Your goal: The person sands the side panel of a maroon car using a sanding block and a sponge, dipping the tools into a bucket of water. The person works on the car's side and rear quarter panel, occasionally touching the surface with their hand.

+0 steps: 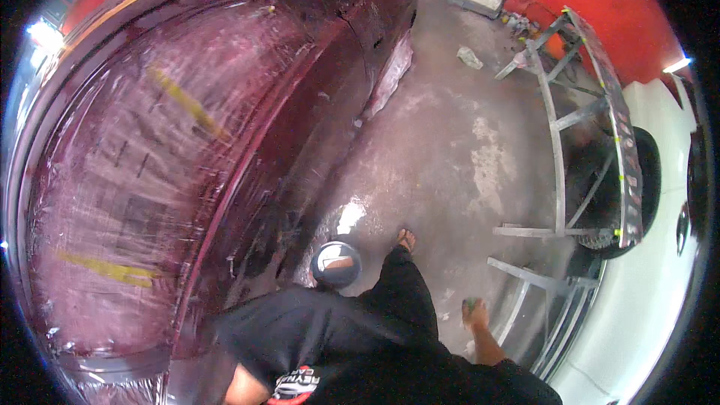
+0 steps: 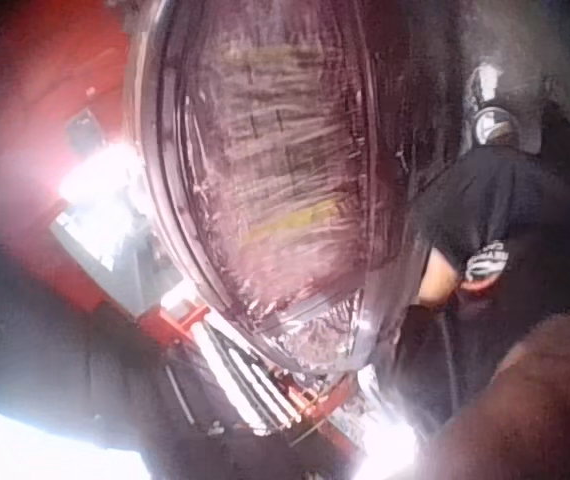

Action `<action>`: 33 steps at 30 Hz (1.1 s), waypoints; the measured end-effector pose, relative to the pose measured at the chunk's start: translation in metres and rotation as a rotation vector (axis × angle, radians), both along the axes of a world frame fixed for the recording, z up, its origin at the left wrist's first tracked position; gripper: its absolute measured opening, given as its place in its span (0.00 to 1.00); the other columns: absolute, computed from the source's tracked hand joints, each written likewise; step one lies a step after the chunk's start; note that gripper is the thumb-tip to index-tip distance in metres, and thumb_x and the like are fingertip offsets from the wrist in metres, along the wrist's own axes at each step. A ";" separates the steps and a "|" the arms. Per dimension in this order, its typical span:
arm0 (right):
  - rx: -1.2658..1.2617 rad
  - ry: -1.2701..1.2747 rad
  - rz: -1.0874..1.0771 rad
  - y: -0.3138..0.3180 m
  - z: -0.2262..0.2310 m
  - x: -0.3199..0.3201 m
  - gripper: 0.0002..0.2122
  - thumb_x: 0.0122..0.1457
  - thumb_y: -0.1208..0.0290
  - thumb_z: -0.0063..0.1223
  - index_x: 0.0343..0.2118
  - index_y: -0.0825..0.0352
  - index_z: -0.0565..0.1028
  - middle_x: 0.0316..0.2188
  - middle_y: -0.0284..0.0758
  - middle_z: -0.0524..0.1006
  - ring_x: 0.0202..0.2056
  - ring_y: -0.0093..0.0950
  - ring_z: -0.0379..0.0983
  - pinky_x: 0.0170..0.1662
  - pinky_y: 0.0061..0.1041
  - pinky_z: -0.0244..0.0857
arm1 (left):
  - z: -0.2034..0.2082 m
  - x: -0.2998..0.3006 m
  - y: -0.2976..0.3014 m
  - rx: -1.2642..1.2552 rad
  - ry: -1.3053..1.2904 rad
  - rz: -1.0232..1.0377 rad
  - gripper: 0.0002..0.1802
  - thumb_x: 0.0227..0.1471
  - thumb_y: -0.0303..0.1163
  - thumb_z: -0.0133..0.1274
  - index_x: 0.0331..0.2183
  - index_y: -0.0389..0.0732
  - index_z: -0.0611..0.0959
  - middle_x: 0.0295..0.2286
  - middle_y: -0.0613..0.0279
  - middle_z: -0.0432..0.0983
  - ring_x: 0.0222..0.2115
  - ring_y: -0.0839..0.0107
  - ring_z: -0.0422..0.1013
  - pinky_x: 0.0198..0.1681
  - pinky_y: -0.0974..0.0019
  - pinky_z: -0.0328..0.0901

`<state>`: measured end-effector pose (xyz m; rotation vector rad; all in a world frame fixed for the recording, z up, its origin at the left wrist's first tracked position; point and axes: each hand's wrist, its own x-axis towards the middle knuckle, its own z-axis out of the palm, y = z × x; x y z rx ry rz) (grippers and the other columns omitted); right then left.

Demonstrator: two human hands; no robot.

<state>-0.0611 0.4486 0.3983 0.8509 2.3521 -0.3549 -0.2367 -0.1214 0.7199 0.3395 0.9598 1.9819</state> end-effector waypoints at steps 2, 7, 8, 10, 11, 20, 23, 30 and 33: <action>-0.042 0.139 0.006 0.041 -0.013 -0.054 0.28 0.62 0.55 0.57 0.56 0.73 0.67 0.50 0.59 0.76 0.52 0.58 0.74 0.54 0.52 0.69 | 0.022 0.000 0.056 0.004 0.063 -0.109 0.23 0.57 0.28 0.58 0.54 0.33 0.81 0.51 0.54 0.80 0.51 0.67 0.74 0.59 0.60 0.67; -0.131 0.217 0.048 0.104 -0.024 -0.143 0.32 0.62 0.49 0.57 0.57 0.74 0.68 0.53 0.57 0.76 0.57 0.54 0.72 0.59 0.50 0.66 | 0.038 -0.006 0.172 0.018 0.116 -0.264 0.23 0.58 0.28 0.58 0.54 0.34 0.81 0.51 0.54 0.80 0.50 0.66 0.74 0.58 0.60 0.67; -0.131 0.223 0.055 0.118 -0.026 -0.144 0.31 0.62 0.50 0.57 0.57 0.73 0.68 0.52 0.56 0.76 0.57 0.54 0.72 0.59 0.50 0.66 | 0.033 -0.011 0.190 0.026 0.125 -0.271 0.23 0.58 0.29 0.58 0.54 0.34 0.81 0.51 0.54 0.81 0.50 0.66 0.74 0.58 0.60 0.67; -0.125 0.129 0.069 0.148 -0.038 -0.132 0.29 0.62 0.51 0.57 0.56 0.73 0.70 0.51 0.55 0.77 0.56 0.55 0.72 0.58 0.50 0.66 | 0.024 -0.017 0.221 0.040 0.124 -0.279 0.23 0.58 0.29 0.58 0.54 0.34 0.81 0.51 0.54 0.81 0.50 0.66 0.74 0.58 0.60 0.67; -0.117 0.020 0.084 0.165 -0.051 -0.125 0.28 0.62 0.51 0.57 0.55 0.73 0.71 0.50 0.55 0.77 0.54 0.55 0.73 0.56 0.50 0.66 | 0.022 -0.019 0.232 0.038 0.110 -0.261 0.22 0.58 0.29 0.58 0.54 0.34 0.81 0.51 0.54 0.81 0.50 0.66 0.74 0.58 0.60 0.67; 0.176 0.053 0.952 0.394 -0.146 -0.124 0.29 0.66 0.51 0.50 0.60 0.71 0.73 0.60 0.53 0.73 0.59 0.54 0.70 0.67 0.49 0.56 | -0.066 -0.022 0.307 -0.030 0.218 0.112 0.22 0.59 0.30 0.57 0.54 0.35 0.81 0.50 0.54 0.81 0.50 0.66 0.75 0.58 0.60 0.68; -0.075 -0.065 0.733 0.211 -0.078 -0.212 0.28 0.67 0.52 0.50 0.61 0.71 0.72 0.59 0.52 0.73 0.59 0.52 0.70 0.65 0.48 0.59 | -0.069 -0.049 0.335 -0.361 0.290 0.124 0.22 0.59 0.30 0.57 0.54 0.35 0.81 0.50 0.54 0.81 0.50 0.66 0.75 0.58 0.60 0.68; -0.173 0.498 0.950 0.182 -0.030 -0.376 0.25 0.69 0.58 0.51 0.63 0.72 0.71 0.57 0.50 0.76 0.60 0.48 0.71 0.62 0.45 0.65 | -0.049 -0.009 0.319 -0.352 0.303 0.282 0.22 0.60 0.31 0.57 0.54 0.35 0.81 0.50 0.55 0.82 0.49 0.66 0.76 0.57 0.60 0.68; -0.438 0.542 0.959 0.166 -0.059 -0.447 0.21 0.67 0.60 0.56 0.54 0.71 0.74 0.48 0.45 0.77 0.50 0.45 0.74 0.57 0.45 0.68 | -0.026 0.051 0.272 -0.217 0.221 0.311 0.22 0.60 0.32 0.57 0.54 0.36 0.81 0.50 0.55 0.82 0.49 0.65 0.76 0.57 0.60 0.68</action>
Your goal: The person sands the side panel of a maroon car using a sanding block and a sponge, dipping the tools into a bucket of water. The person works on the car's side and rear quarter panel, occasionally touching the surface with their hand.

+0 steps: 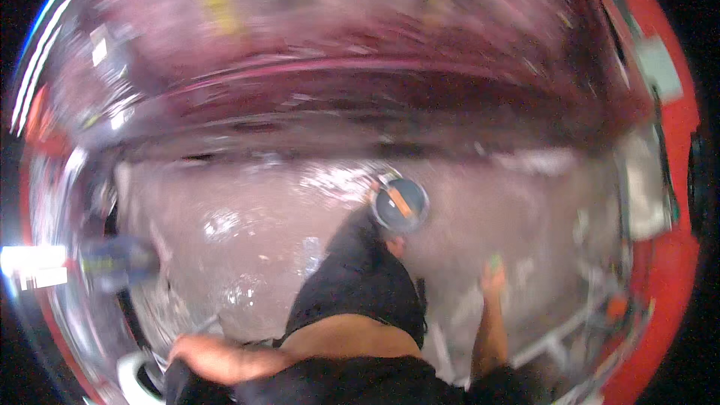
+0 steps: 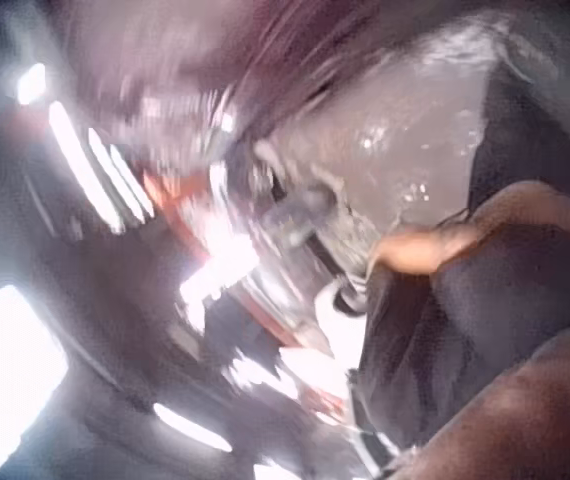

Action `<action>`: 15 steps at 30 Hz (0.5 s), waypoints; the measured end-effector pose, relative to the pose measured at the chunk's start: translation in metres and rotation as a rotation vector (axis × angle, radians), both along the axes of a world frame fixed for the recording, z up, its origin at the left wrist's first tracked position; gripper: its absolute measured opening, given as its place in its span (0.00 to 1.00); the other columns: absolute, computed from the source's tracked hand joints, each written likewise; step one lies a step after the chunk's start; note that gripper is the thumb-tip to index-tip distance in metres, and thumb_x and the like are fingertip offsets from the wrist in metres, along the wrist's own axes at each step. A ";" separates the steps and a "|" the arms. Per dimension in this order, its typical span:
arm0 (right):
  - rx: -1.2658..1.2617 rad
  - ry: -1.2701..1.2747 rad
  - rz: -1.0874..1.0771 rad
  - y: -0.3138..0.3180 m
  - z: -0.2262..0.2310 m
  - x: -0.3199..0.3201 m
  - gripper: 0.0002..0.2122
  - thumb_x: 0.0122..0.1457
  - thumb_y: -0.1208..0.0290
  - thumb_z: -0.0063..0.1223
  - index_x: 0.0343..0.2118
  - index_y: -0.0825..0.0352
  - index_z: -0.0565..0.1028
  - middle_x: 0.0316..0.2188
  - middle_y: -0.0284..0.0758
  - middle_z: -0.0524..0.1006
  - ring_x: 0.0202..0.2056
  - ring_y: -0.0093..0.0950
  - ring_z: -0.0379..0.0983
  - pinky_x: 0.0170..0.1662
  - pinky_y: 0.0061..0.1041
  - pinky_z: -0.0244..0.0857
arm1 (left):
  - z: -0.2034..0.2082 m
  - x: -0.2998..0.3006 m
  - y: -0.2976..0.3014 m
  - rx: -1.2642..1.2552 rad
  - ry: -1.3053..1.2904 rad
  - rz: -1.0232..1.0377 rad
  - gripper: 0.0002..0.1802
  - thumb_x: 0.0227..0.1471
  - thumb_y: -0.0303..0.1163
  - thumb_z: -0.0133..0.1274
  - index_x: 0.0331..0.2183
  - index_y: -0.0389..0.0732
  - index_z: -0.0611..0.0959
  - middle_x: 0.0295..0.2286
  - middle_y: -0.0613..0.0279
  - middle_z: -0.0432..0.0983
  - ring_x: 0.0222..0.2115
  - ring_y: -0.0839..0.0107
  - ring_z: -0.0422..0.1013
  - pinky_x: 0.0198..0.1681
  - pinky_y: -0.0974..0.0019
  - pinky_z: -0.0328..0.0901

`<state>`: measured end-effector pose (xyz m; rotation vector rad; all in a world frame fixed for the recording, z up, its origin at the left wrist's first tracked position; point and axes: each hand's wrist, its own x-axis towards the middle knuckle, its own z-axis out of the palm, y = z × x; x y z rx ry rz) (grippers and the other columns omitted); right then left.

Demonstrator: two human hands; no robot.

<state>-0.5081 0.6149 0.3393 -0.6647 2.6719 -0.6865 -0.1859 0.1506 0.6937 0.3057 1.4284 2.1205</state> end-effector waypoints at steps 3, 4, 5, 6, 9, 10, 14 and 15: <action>0.266 -0.134 -0.157 -0.123 -0.007 -0.030 0.25 0.64 0.55 0.56 0.57 0.68 0.74 0.54 0.49 0.78 0.57 0.48 0.74 0.60 0.42 0.67 | 0.021 0.009 -0.048 0.005 -0.107 -0.051 0.22 0.60 0.32 0.57 0.54 0.36 0.81 0.50 0.55 0.82 0.49 0.65 0.76 0.57 0.60 0.68; 0.305 -0.192 -0.122 -0.166 -0.003 -0.028 0.27 0.63 0.53 0.55 0.58 0.68 0.73 0.55 0.50 0.77 0.58 0.50 0.72 0.61 0.44 0.66 | 0.028 0.008 -0.057 -0.016 -0.153 -0.061 0.22 0.60 0.32 0.57 0.54 0.36 0.81 0.50 0.55 0.82 0.49 0.65 0.76 0.57 0.60 0.68; 0.149 -0.304 -0.148 -0.203 0.001 -0.023 0.29 0.62 0.53 0.56 0.60 0.68 0.70 0.55 0.51 0.77 0.59 0.51 0.71 0.61 0.45 0.65 | 0.035 0.006 -0.067 -0.039 -0.196 -0.083 0.22 0.60 0.32 0.57 0.54 0.36 0.81 0.49 0.55 0.82 0.49 0.65 0.77 0.57 0.60 0.68; 0.175 -0.280 -0.141 -0.214 -0.036 -0.017 0.30 0.62 0.51 0.57 0.60 0.69 0.68 0.53 0.53 0.78 0.58 0.53 0.72 0.60 0.45 0.66 | 0.038 -0.004 -0.081 -0.050 -0.223 -0.134 0.22 0.60 0.32 0.57 0.54 0.36 0.81 0.49 0.55 0.82 0.49 0.65 0.77 0.57 0.60 0.68; 0.022 -0.502 -0.228 -0.274 -0.050 0.018 0.32 0.63 0.49 0.57 0.60 0.72 0.69 0.51 0.57 0.78 0.55 0.55 0.74 0.58 0.46 0.67 | 0.054 -0.009 -0.101 -0.137 -0.368 -0.197 0.22 0.61 0.33 0.57 0.54 0.36 0.81 0.49 0.55 0.83 0.49 0.65 0.77 0.57 0.60 0.68; -0.042 -0.566 -0.296 -0.280 -0.053 0.031 0.33 0.63 0.48 0.57 0.60 0.74 0.69 0.50 0.58 0.78 0.54 0.55 0.75 0.59 0.47 0.67 | 0.052 -0.015 -0.110 -0.159 -0.419 -0.232 0.22 0.61 0.33 0.57 0.54 0.36 0.81 0.49 0.55 0.83 0.49 0.65 0.77 0.57 0.60 0.69; -0.191 -0.677 -0.672 -0.279 -0.106 0.092 0.38 0.62 0.45 0.57 0.62 0.77 0.66 0.53 0.62 0.76 0.57 0.56 0.73 0.62 0.46 0.65 | -0.026 -0.015 -0.159 -0.335 -0.728 -0.375 0.21 0.61 0.33 0.57 0.54 0.37 0.81 0.49 0.55 0.83 0.49 0.65 0.77 0.56 0.60 0.69; -0.227 -0.736 -0.750 -0.291 -0.112 0.108 0.39 0.62 0.44 0.57 0.62 0.77 0.66 0.53 0.62 0.76 0.58 0.56 0.72 0.62 0.46 0.65 | -0.054 0.003 -0.164 -0.482 -0.841 -0.406 0.21 0.61 0.33 0.57 0.54 0.37 0.81 0.49 0.55 0.83 0.49 0.65 0.77 0.56 0.60 0.69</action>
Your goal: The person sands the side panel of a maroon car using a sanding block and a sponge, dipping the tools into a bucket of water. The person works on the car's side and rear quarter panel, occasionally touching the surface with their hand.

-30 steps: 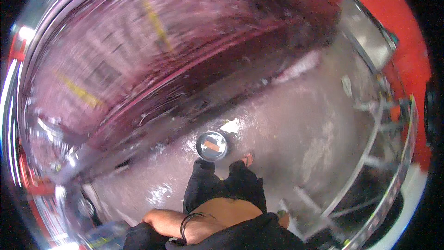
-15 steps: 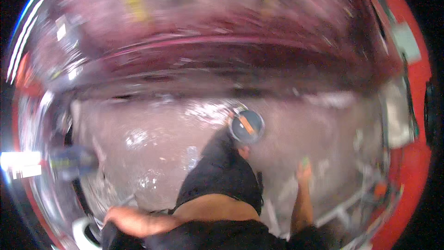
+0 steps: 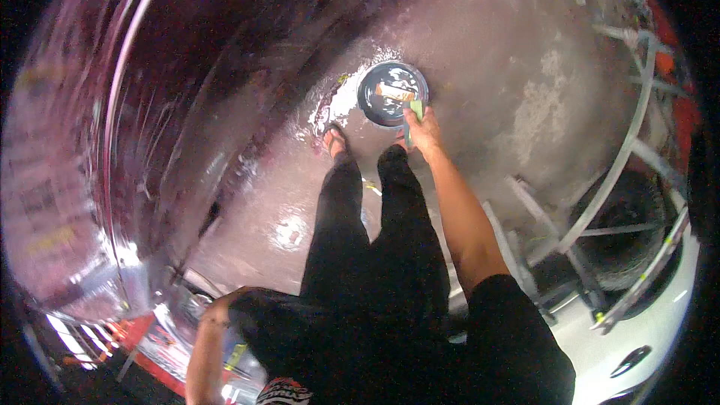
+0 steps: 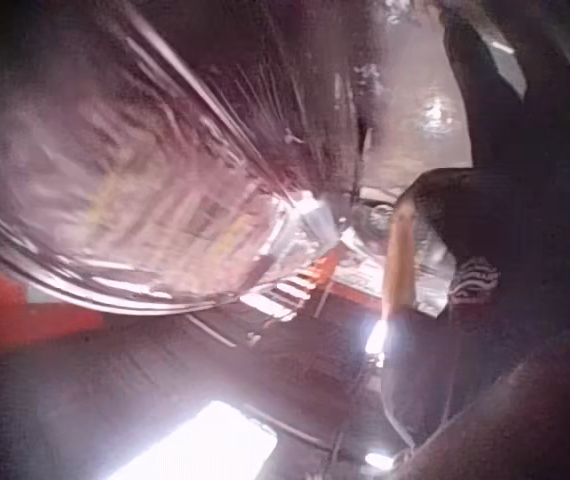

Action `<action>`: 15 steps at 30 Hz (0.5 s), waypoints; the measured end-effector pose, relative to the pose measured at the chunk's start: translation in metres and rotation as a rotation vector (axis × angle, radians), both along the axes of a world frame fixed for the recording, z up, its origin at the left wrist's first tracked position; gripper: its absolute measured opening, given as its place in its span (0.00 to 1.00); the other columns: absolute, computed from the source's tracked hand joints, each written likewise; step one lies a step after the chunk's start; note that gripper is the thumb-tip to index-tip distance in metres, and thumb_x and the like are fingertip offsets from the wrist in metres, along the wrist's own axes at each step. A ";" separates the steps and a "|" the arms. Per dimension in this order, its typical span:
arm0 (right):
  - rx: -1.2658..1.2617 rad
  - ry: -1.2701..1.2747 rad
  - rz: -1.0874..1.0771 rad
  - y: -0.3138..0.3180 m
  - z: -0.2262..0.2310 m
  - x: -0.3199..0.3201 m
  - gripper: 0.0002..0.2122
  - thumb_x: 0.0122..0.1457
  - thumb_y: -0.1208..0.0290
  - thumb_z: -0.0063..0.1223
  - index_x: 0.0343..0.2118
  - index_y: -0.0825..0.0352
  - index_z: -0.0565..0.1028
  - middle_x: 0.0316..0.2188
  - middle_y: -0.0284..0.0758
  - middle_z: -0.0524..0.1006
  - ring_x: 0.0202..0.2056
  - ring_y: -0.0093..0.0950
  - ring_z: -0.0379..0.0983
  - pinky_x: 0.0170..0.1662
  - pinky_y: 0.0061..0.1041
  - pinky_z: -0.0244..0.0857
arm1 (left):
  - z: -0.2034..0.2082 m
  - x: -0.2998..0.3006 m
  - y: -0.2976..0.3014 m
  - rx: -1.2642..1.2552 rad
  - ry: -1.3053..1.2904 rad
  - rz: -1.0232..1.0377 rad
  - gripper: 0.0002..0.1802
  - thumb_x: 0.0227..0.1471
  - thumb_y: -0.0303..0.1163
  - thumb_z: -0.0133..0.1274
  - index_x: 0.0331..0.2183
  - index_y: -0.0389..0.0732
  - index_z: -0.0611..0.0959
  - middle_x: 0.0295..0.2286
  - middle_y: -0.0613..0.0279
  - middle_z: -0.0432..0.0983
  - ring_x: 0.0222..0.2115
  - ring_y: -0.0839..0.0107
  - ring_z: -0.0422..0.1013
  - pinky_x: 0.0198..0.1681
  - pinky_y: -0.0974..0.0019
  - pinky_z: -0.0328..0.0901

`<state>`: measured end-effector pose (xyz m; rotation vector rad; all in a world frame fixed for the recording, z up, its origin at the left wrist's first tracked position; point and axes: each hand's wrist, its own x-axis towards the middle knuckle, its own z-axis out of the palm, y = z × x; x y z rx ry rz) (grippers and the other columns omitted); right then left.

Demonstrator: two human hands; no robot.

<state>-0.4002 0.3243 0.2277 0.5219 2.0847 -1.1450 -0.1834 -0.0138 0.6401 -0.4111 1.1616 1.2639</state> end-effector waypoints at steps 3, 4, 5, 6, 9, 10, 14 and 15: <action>0.032 -0.052 0.002 -0.004 -0.038 0.033 0.40 0.62 0.40 0.55 0.64 0.74 0.65 0.55 0.59 0.76 0.58 0.56 0.72 0.62 0.47 0.64 | -0.163 0.048 -0.027 -0.221 0.326 -0.805 0.20 0.63 0.41 0.54 0.51 0.40 0.83 0.46 0.45 0.82 0.50 0.46 0.77 0.54 0.50 0.70; 0.050 -0.038 0.039 -0.006 -0.056 0.033 0.40 0.62 0.39 0.55 0.64 0.73 0.65 0.55 0.58 0.76 0.58 0.56 0.72 0.62 0.47 0.64 | -0.219 0.038 -0.016 -0.252 0.404 -0.760 0.20 0.65 0.46 0.55 0.49 0.41 0.84 0.45 0.48 0.83 0.46 0.53 0.80 0.52 0.53 0.72; 0.060 -0.023 0.031 -0.007 -0.079 0.034 0.40 0.62 0.38 0.55 0.63 0.71 0.65 0.55 0.57 0.76 0.56 0.57 0.73 0.62 0.49 0.63 | -0.266 0.005 0.004 -0.218 0.428 -0.492 0.18 0.66 0.41 0.55 0.50 0.39 0.83 0.44 0.49 0.84 0.44 0.56 0.80 0.49 0.56 0.73; 0.106 -0.009 0.024 -0.009 -0.102 0.036 0.39 0.62 0.39 0.55 0.63 0.71 0.65 0.54 0.57 0.76 0.55 0.57 0.74 0.61 0.50 0.64 | -0.310 -0.019 0.027 -0.250 0.417 -0.210 0.14 0.67 0.36 0.54 0.49 0.38 0.83 0.42 0.50 0.84 0.43 0.59 0.81 0.48 0.57 0.73; 0.199 0.053 -0.027 -0.026 -0.181 0.033 0.35 0.63 0.44 0.56 0.60 0.72 0.66 0.53 0.59 0.76 0.54 0.59 0.74 0.59 0.50 0.66 | -0.464 -0.094 0.078 -0.262 0.907 -0.406 0.13 0.68 0.34 0.49 0.48 0.38 0.80 0.41 0.41 0.80 0.45 0.40 0.76 0.49 0.48 0.71; 0.176 0.074 -0.058 -0.037 -0.196 0.024 0.33 0.63 0.46 0.57 0.58 0.72 0.67 0.52 0.59 0.76 0.54 0.58 0.74 0.58 0.49 0.66 | -0.521 -0.102 0.086 -0.309 0.947 -0.365 0.12 0.68 0.33 0.48 0.44 0.36 0.79 0.41 0.40 0.79 0.45 0.39 0.76 0.49 0.47 0.71; 0.309 0.316 -0.113 -0.044 -0.302 0.017 0.30 0.65 0.49 0.57 0.55 0.74 0.67 0.50 0.63 0.76 0.52 0.62 0.74 0.55 0.49 0.69 | -0.658 -0.199 0.150 -0.508 0.936 -0.330 0.12 0.63 0.35 0.48 0.38 0.37 0.80 0.32 0.37 0.81 0.37 0.39 0.79 0.43 0.41 0.73; 0.418 0.381 -0.096 -0.048 -0.324 0.017 0.29 0.66 0.50 0.56 0.54 0.75 0.67 0.48 0.63 0.76 0.50 0.61 0.75 0.51 0.49 0.72 | -0.683 -0.216 0.157 -0.503 0.894 -0.426 0.13 0.62 0.36 0.47 0.38 0.37 0.81 0.35 0.37 0.82 0.39 0.39 0.79 0.45 0.42 0.73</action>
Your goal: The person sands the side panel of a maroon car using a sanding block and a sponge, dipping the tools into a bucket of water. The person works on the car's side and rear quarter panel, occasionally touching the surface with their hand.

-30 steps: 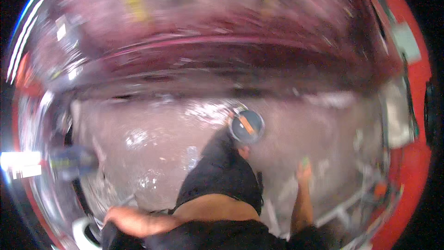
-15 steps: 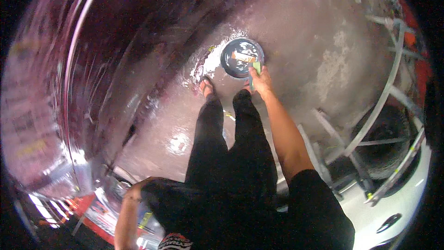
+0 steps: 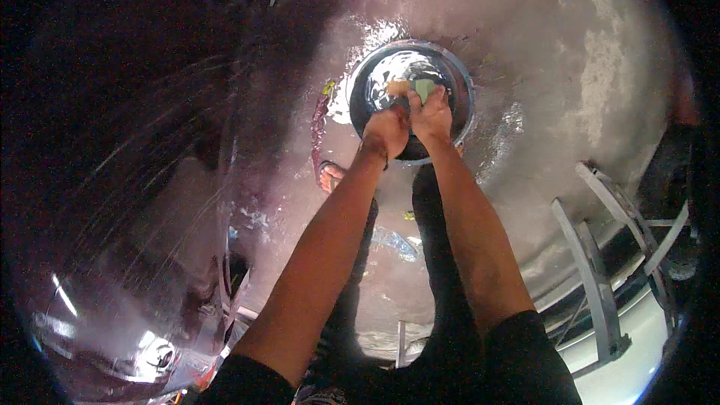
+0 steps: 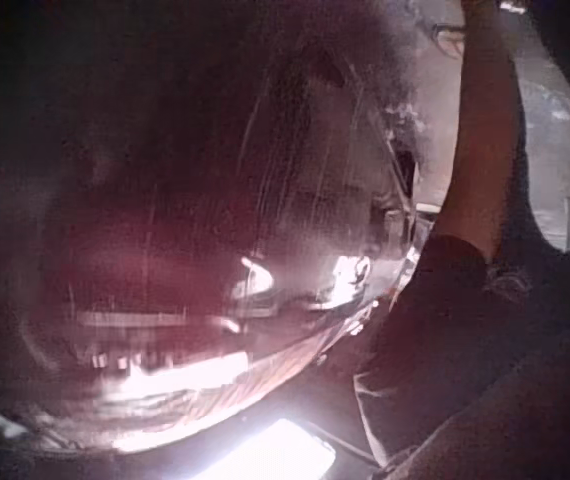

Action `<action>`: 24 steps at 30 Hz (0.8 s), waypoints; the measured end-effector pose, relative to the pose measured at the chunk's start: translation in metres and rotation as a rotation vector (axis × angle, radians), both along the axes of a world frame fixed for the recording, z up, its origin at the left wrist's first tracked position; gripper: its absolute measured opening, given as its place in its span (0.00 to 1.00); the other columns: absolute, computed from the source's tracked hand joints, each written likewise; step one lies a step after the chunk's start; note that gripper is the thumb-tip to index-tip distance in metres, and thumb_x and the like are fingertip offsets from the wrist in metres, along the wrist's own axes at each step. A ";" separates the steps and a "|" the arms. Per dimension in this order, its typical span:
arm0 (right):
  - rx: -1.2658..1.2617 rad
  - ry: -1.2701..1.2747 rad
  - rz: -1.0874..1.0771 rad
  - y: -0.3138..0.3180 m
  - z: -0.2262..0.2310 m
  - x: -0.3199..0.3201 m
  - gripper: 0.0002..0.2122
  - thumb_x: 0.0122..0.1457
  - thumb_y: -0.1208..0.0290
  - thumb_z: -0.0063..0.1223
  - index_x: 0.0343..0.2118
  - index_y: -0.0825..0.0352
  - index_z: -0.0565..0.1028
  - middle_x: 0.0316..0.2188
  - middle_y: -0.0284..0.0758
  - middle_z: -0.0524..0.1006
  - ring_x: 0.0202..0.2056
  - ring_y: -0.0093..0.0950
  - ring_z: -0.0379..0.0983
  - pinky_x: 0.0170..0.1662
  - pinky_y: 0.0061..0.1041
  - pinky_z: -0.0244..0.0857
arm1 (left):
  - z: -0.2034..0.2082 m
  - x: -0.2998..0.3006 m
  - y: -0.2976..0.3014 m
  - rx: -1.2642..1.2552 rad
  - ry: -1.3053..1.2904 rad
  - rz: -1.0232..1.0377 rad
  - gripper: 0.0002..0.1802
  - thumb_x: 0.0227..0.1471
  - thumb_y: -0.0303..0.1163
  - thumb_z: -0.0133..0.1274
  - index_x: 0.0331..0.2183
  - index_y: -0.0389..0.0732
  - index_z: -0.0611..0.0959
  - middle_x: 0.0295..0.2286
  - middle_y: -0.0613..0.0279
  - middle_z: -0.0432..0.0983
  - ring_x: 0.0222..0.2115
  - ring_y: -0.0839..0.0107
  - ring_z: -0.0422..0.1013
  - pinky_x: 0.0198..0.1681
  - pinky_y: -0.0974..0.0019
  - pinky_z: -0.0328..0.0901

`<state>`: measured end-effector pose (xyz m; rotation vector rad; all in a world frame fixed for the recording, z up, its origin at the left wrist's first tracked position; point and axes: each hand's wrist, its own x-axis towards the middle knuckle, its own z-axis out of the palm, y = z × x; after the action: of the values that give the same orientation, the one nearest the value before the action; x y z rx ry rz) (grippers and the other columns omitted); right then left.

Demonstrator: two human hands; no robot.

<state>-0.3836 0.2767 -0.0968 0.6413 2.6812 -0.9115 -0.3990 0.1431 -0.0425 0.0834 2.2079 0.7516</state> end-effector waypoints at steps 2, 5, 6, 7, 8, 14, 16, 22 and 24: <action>-0.134 -0.133 -0.048 -0.016 -0.023 -0.009 0.28 0.66 0.51 0.55 0.53 0.76 0.67 0.48 0.62 0.77 0.52 0.58 0.75 0.53 0.48 0.70 | -0.038 -0.013 -0.005 -0.085 0.000 0.012 0.17 0.62 0.39 0.47 0.40 0.37 0.83 0.35 0.39 0.82 0.39 0.38 0.79 0.44 0.43 0.74; -0.138 -0.155 -0.013 -0.038 -0.066 -0.009 0.23 0.67 0.55 0.53 0.51 0.74 0.71 0.48 0.58 0.79 0.53 0.53 0.75 0.56 0.47 0.69 | -0.090 -0.026 -0.018 -0.175 -0.113 -0.128 0.17 0.59 0.37 0.50 0.43 0.38 0.86 0.40 0.41 0.83 0.42 0.41 0.80 0.48 0.45 0.75; -0.103 -0.054 0.004 -0.020 -0.105 -0.001 0.22 0.67 0.55 0.52 0.51 0.72 0.72 0.48 0.57 0.79 0.53 0.53 0.76 0.56 0.47 0.70 | -0.103 -0.033 -0.002 -0.141 -0.142 -0.163 0.17 0.58 0.36 0.51 0.43 0.39 0.87 0.42 0.41 0.83 0.43 0.42 0.80 0.50 0.46 0.75; -0.087 -0.077 0.149 -0.022 -0.119 -0.005 0.22 0.67 0.55 0.51 0.53 0.71 0.72 0.49 0.56 0.79 0.53 0.53 0.76 0.56 0.47 0.70 | -0.114 -0.034 -0.013 -0.150 -0.125 -0.153 0.17 0.58 0.36 0.51 0.44 0.39 0.87 0.42 0.42 0.83 0.43 0.42 0.80 0.50 0.46 0.75; -0.067 -0.094 0.295 -0.021 -0.128 -0.007 0.22 0.68 0.54 0.50 0.54 0.69 0.72 0.50 0.55 0.79 0.53 0.53 0.76 0.56 0.46 0.70 | -0.121 -0.034 -0.022 -0.156 -0.110 -0.139 0.17 0.58 0.36 0.51 0.44 0.39 0.88 0.42 0.42 0.83 0.43 0.43 0.81 0.50 0.46 0.75; -0.027 -0.732 0.590 -0.010 -0.088 -0.046 0.26 0.68 0.52 0.47 0.64 0.60 0.70 0.58 0.46 0.75 0.59 0.45 0.70 0.62 0.41 0.65 | -0.054 -0.043 -0.022 -0.092 -0.029 0.020 0.20 0.60 0.45 0.51 0.42 0.39 0.87 0.41 0.42 0.84 0.42 0.45 0.81 0.48 0.46 0.76; -0.195 -0.633 0.369 0.000 -0.058 -0.027 0.23 0.68 0.55 0.49 0.62 0.60 0.71 0.53 0.44 0.77 0.53 0.41 0.73 0.56 0.40 0.68 | -0.003 -0.038 -0.019 -0.045 0.115 -0.131 0.18 0.62 0.43 0.49 0.42 0.40 0.84 0.35 0.44 0.83 0.37 0.44 0.80 0.43 0.45 0.75; -1.178 -0.214 -0.537 0.005 0.062 0.033 0.18 0.68 0.60 0.54 0.56 0.62 0.74 0.43 0.40 0.81 0.39 0.34 0.78 0.42 0.36 0.74 | 0.219 -0.023 -0.023 0.250 0.108 0.081 0.13 0.64 0.38 0.49 0.44 0.41 0.81 0.35 0.45 0.84 0.38 0.42 0.80 0.44 0.46 0.74; -0.926 -0.165 -0.559 -0.030 0.121 -0.003 0.23 0.66 0.54 0.54 0.56 0.67 0.73 0.44 0.43 0.80 0.42 0.38 0.77 0.48 0.38 0.71 | 0.299 -0.033 -0.041 0.333 0.256 0.140 0.13 0.63 0.35 0.52 0.45 0.38 0.82 0.40 0.42 0.82 0.42 0.44 0.79 0.48 0.49 0.73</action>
<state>-0.3867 0.2471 0.0242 1.1342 1.6281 -1.9264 -0.4321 0.1018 0.2564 0.2022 2.3237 1.2421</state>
